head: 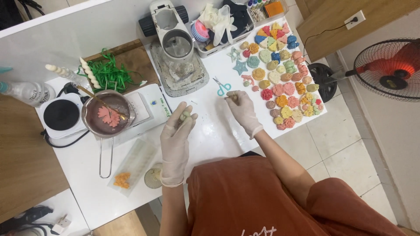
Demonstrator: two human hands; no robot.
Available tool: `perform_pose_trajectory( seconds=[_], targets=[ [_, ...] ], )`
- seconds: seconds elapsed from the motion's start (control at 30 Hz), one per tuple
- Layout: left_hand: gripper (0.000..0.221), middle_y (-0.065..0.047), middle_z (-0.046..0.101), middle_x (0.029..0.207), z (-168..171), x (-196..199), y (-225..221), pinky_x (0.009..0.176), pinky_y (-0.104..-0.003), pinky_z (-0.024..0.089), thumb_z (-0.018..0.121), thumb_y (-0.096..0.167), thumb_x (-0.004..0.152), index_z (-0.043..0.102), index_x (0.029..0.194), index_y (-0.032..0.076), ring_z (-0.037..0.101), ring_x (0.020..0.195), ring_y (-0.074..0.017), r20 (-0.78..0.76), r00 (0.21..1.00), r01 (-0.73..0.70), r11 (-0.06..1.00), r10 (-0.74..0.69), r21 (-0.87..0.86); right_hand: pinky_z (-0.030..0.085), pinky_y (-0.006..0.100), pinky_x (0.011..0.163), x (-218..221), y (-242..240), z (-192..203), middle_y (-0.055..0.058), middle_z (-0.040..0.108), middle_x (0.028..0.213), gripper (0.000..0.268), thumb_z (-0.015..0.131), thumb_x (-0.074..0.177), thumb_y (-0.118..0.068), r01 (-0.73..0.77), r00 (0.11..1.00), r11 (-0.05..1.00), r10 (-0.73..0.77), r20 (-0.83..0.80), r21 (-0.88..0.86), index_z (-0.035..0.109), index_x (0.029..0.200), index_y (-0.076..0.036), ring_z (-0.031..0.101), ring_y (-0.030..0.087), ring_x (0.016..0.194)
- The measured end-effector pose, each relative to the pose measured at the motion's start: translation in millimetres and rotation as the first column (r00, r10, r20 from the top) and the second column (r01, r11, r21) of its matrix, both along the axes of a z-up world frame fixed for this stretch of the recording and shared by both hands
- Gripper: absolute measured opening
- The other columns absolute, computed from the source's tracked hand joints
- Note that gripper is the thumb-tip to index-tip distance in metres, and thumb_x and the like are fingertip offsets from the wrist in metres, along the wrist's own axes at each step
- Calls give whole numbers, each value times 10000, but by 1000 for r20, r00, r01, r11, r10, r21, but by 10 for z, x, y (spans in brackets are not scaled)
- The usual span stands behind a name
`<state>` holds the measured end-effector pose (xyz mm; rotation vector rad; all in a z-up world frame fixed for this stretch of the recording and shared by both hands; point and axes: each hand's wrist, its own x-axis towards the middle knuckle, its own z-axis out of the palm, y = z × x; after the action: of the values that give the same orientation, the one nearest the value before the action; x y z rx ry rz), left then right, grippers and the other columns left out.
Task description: The person is assembling some decorative items on a white table and then proceeds to clean the surface of the table using their gloved hands.
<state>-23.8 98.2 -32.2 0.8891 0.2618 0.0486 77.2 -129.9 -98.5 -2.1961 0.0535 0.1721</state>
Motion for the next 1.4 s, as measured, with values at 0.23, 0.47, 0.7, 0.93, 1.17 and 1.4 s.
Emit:
perform_pose_trajectory(
  seconds=[0.23,0.47,0.7,0.93,1.17,1.4],
  targets=[
    [512,-125,617,1319,622,229,-153,1144,-333,456,490,227,1099,439,1540,-25,626,1316,-240,-42,998,34,962,-47,-273,542,328,809,-13,1,1235,68,674,1109,240,563,1054,-194,208,969,776,-245,-20,595,584,1239,-43,630,154,936],
    [434,-125,606,1456,832,313,-345,1065,-282,484,617,131,1056,557,1480,57,599,1222,-184,66,993,117,936,-101,-333,581,385,921,-352,-17,1955,126,634,1176,232,491,1141,-209,-119,959,612,-134,251,782,554,1321,-78,644,215,1006],
    [377,-172,652,1389,977,231,-520,954,-327,509,667,51,1007,620,1377,106,659,1141,-279,54,996,79,951,-66,-300,549,383,971,-707,106,2317,123,634,1109,449,439,1147,-436,-347,755,818,-47,654,460,639,1187,-35,688,218,1010],
    [280,-127,662,1383,1171,139,-601,1153,-359,505,645,191,1037,645,1287,66,652,1268,-256,165,983,143,886,-76,-442,552,511,1084,-830,135,2306,171,662,989,363,547,1109,-422,-292,803,756,-139,580,585,557,1141,-60,715,286,914],
    [381,-87,649,1326,1167,124,-651,1084,-348,490,638,224,1064,610,1423,101,633,1186,-217,64,992,129,877,-112,-463,550,532,1102,-805,124,2299,161,638,1003,399,555,1138,-438,-320,817,682,-153,556,658,522,1209,-46,694,267,891],
    [346,-121,650,1344,1213,138,-695,1073,-330,480,639,227,1038,579,1342,75,652,1211,-220,53,990,137,867,-127,-479,613,510,1003,-771,164,2320,119,564,899,404,518,1132,-466,-376,799,667,-119,589,644,544,1147,-63,620,209,758]
  ],
)
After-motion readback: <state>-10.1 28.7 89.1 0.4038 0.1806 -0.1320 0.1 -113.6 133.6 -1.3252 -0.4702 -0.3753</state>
